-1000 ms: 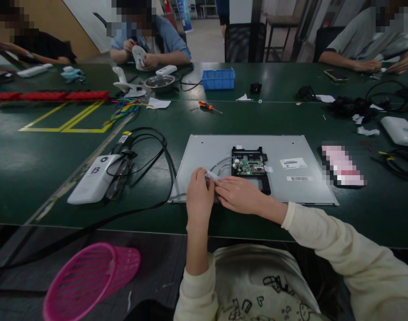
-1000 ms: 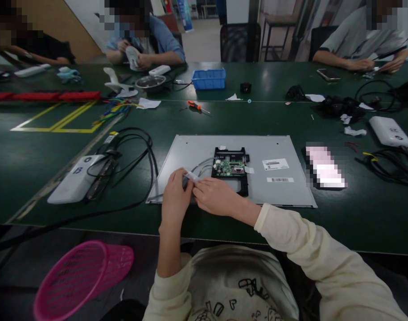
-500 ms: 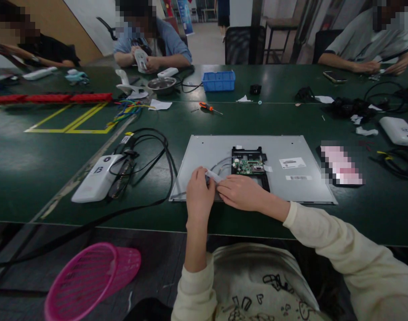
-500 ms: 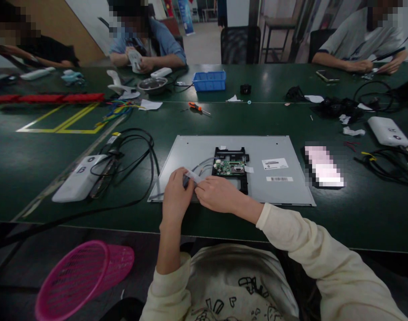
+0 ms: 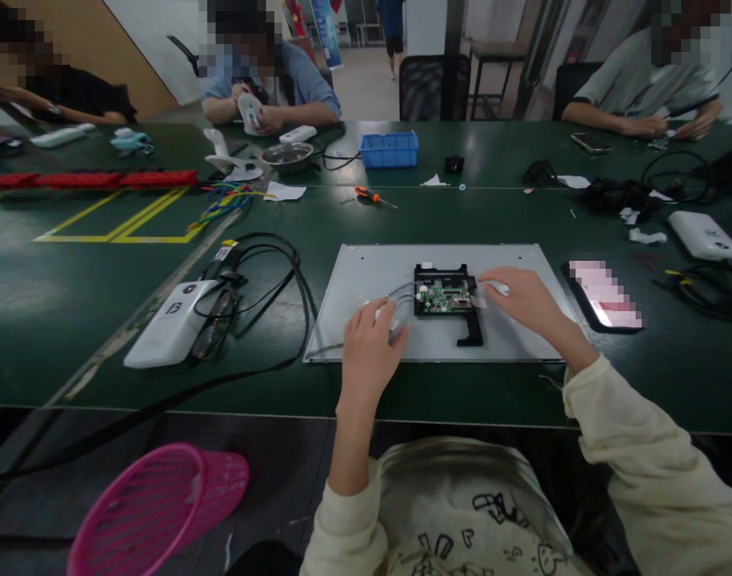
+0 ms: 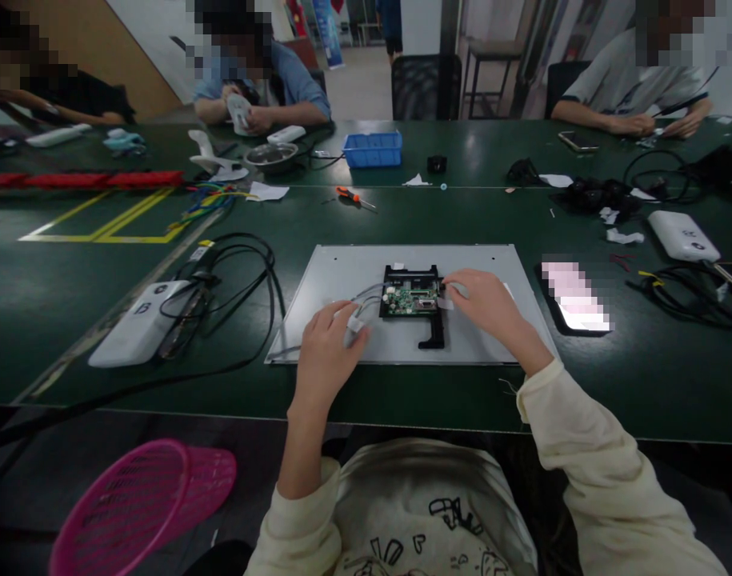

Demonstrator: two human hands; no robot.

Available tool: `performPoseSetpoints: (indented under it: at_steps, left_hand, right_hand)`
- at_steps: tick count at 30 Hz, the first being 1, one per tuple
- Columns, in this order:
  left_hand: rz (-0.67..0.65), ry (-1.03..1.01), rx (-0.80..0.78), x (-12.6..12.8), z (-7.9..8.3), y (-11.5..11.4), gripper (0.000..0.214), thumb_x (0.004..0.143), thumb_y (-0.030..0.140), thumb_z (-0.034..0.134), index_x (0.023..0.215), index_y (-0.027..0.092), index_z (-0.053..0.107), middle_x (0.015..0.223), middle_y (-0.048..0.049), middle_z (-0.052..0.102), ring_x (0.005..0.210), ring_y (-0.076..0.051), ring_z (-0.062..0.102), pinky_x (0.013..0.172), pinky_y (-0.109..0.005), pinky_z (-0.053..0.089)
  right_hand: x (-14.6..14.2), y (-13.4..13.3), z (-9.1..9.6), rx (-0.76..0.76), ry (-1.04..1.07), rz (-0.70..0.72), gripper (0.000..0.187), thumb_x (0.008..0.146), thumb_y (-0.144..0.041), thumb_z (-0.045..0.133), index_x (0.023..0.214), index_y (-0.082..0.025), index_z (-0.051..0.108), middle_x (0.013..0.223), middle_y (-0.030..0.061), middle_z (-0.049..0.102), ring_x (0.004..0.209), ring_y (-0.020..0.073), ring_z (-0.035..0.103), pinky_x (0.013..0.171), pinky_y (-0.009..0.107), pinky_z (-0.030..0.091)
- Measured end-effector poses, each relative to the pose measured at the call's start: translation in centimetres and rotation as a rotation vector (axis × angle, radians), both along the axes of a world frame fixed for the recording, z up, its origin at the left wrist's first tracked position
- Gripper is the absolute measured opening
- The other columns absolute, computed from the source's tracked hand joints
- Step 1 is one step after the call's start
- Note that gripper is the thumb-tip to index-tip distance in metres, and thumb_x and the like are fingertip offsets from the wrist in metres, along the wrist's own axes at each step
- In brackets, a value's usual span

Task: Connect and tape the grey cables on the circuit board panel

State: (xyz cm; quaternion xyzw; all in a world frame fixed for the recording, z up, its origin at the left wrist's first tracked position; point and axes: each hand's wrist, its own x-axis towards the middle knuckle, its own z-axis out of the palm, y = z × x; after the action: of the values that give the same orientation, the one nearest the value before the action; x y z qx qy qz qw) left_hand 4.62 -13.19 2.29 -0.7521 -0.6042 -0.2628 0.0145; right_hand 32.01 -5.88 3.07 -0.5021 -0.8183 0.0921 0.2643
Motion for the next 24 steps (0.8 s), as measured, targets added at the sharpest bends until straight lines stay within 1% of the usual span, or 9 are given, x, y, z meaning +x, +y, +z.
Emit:
performPoseSetpoints:
  at_steps: [3,8,11,14,17,20,24]
  left_hand:
    - [0.036,0.101,-0.028,0.1,0.2,0.0,0.035,0.086,0.024,0.057,0.120,0.022,0.057,0.122,-0.0103,0.058,0.110,-0.029,0.052,0.097,-0.043,0.042]
    - [0.043,0.154,-0.053,-0.2,0.5,0.4,0.028,0.089,0.016,0.048,0.112,0.021,0.063,0.108,-0.0097,0.062,0.101,-0.026,0.056,0.089,-0.038,0.046]
    - [0.067,0.158,-0.102,-0.5,0.7,0.7,0.029,0.090,0.014,0.044,0.110,0.022,0.064,0.103,-0.0080,0.063,0.094,-0.023,0.060,0.079,-0.033,0.048]
    - [0.098,0.176,-0.129,-1.0,1.0,0.9,0.030,0.089,0.014,0.045,0.112,0.022,0.063,0.101,-0.0073,0.065,0.089,-0.022,0.062,0.072,-0.031,0.047]
    - [0.106,0.166,-0.113,-1.5,1.2,1.1,0.029,0.089,0.013,0.045,0.110,0.021,0.064,0.098,-0.0075,0.066,0.090,-0.023,0.062,0.073,-0.031,0.047]
    - [0.122,0.114,-0.095,-2.0,1.4,1.4,0.028,0.090,0.014,0.044,0.106,0.021,0.065,0.098,-0.0069,0.067,0.088,-0.021,0.062,0.075,-0.030,0.046]
    - [0.140,0.054,-0.083,-3.1,1.4,1.8,0.025,0.089,0.017,0.045,0.101,0.022,0.067,0.098,-0.0057,0.068,0.084,-0.020,0.063,0.075,-0.030,0.047]
  right_hand:
    - [1.0,0.1,-0.8,-0.073,-0.003,0.004,0.028,0.084,-0.022,0.052,0.105,-0.020,0.070,0.107,0.0072,0.071,0.099,0.0246,0.066,0.090,0.040,0.049]
    - [1.2,0.1,-1.1,-0.182,0.033,0.058,0.029,0.081,-0.028,0.059,0.108,-0.022,0.068,0.105,0.0061,0.071,0.090,0.0214,0.066,0.080,0.036,0.052]
    - [1.1,0.1,-1.2,-0.211,0.048,0.092,0.031,0.079,-0.029,0.063,0.109,-0.023,0.067,0.108,0.0056,0.068,0.089,0.0197,0.065,0.078,0.034,0.051]
    - [0.8,-0.1,-1.3,-0.216,0.054,0.091,0.031,0.077,-0.027,0.064,0.107,-0.020,0.066,0.107,0.0064,0.067,0.086,0.0184,0.064,0.076,0.033,0.051]
    - [0.4,-0.1,-1.4,-0.221,0.054,0.070,0.028,0.078,-0.026,0.063,0.105,-0.020,0.066,0.099,0.0060,0.068,0.081,0.0182,0.064,0.074,0.033,0.050]
    - [0.1,-0.1,-1.5,-0.221,0.062,0.036,0.027,0.078,-0.025,0.061,0.104,-0.020,0.066,0.088,0.0035,0.069,0.075,0.0176,0.063,0.071,0.032,0.049]
    - [0.3,0.0,-1.4,-0.215,0.068,-0.030,0.025,0.078,-0.026,0.060,0.102,-0.020,0.067,0.076,0.0016,0.069,0.071,0.0177,0.063,0.069,0.031,0.048]
